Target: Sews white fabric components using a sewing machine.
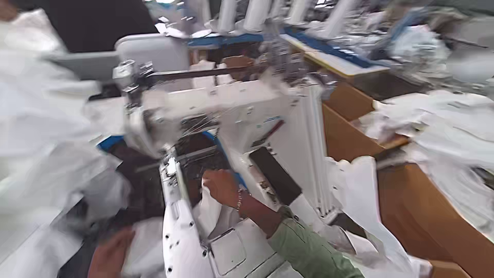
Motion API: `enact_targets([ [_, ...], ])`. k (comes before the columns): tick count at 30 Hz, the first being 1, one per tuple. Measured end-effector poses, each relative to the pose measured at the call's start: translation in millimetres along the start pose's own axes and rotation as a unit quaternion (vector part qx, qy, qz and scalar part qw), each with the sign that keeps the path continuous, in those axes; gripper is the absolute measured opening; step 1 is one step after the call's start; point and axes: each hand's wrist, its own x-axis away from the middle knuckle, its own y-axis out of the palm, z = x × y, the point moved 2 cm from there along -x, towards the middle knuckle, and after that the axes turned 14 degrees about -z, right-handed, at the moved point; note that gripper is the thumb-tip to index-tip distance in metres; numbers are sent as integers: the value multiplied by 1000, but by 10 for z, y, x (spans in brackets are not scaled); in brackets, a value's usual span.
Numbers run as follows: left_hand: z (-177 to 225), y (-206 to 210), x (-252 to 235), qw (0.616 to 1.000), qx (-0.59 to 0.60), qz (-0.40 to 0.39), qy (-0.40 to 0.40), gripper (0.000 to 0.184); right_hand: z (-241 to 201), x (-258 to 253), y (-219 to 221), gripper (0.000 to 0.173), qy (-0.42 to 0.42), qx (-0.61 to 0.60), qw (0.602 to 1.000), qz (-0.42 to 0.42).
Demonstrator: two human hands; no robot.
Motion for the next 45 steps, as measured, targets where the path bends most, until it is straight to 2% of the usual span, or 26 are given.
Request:
enact_targets([
  [1, 82, 23, -59, 994, 60, 52, 76, 23, -206, 79, 96, 37, -59, 15, 997, 53],
  [2, 266, 104, -70, 985, 121, 57, 113, 24, -327, 142, 273, 41, -159, 43, 977, 139],
  [4, 666, 302, -10, 953, 268, -78, 120, 39, -364, 217, 586, 39, -327, 114, 902, 259],
  [5, 736, 366, -2, 925, 331, -144, 116, 46, -302, 234, 688, 31, -374, 139, 870, 291],
  [6, 729, 386, -43, 915, 355, -144, 129, 50, -236, 230, 719, 20, -395, 162, 850, 309],
  [7, 696, 336, -122, 936, 313, -69, 148, 47, -215, 211, 724, 18, -404, 173, 842, 314],
  [9, 612, 221, -379, 974, 111, 123, 156, 33, -274, 201, 783, 19, -395, 155, 852, 307],
  [10, 625, 247, -525, 974, 24, 168, 153, 30, -294, 205, 794, 23, -375, 128, 865, 307],
  [12, 746, 399, -674, 970, -75, 204, 112, 36, -236, 196, 663, 58, -271, 47, 916, 291],
  [13, 785, 448, -678, 972, -97, 198, 81, 43, -160, 169, 499, 67, -195, 10, 943, 271],
  [15, 777, 470, -657, 976, -139, 163, 27, 53, -3, 35, 182, 39, -102, -11, 962, 252],
  [17, 739, 442, -653, 979, -167, 120, 8, 58, -36, -78, 35, 25, -113, 27, 955, 272],
  [18, 734, 438, -642, 978, -182, 100, 5, 59, -122, -124, 23, 26, -147, 51, 944, 292],
  [20, 739, 442, -606, 976, -202, 85, 11, 61, -276, -238, 46, 43, -205, 89, 920, 322],
  [22, 716, 409, -562, 976, -203, 73, 9, 63, -283, -277, 65, 58, -133, 84, 947, 279],
  [24, 695, 355, -598, 982, -178, 55, 21, 66, -152, -273, -29, 37, -10, 47, 981, 188],
  [25, 679, 330, -646, 983, -168, 64, 47, 67, -92, -263, -48, 28, -13, 45, 980, 192],
  [27, 668, 280, -701, 982, -148, 69, 95, 75, -82, -212, 6, 24, -118, 68, 954, 266],
  [29, 652, 276, -624, 979, -140, 78, 129, 72, -132, -191, 115, 41, -226, 71, 917, 320],
  [32, 624, 348, -491, 964, -216, 79, 132, 54, -111, -174, 172, 65, -272, -29, 929, 250],
  [34, 625, 437, -500, 942, -264, 136, 154, 43, -61, -180, 153, 48, -274, -79, 935, 211],
  [36, 629, 473, -537, 945, -235, 151, 171, 39, -44, -222, 162, 22, -280, -54, 929, 237],
  [37, 621, 464, -559, 952, -215, 135, 171, 41, -37, -251, 177, 17, -297, -22, 916, 269],
  [40, 582, 388, -647, 942, -239, 135, 194, 41, -48, -329, 178, 16, -351, 71, 882, 307],
  [43, 651, 419, -651, 905, -314, 190, 213, 32, -116, -362, 159, 11, -347, 138, 884, 281],
  [45, 627, 462, -659, 894, -315, 217, 232, 30, -122, -365, 174, 11, -336, 172, 890, 256],
])
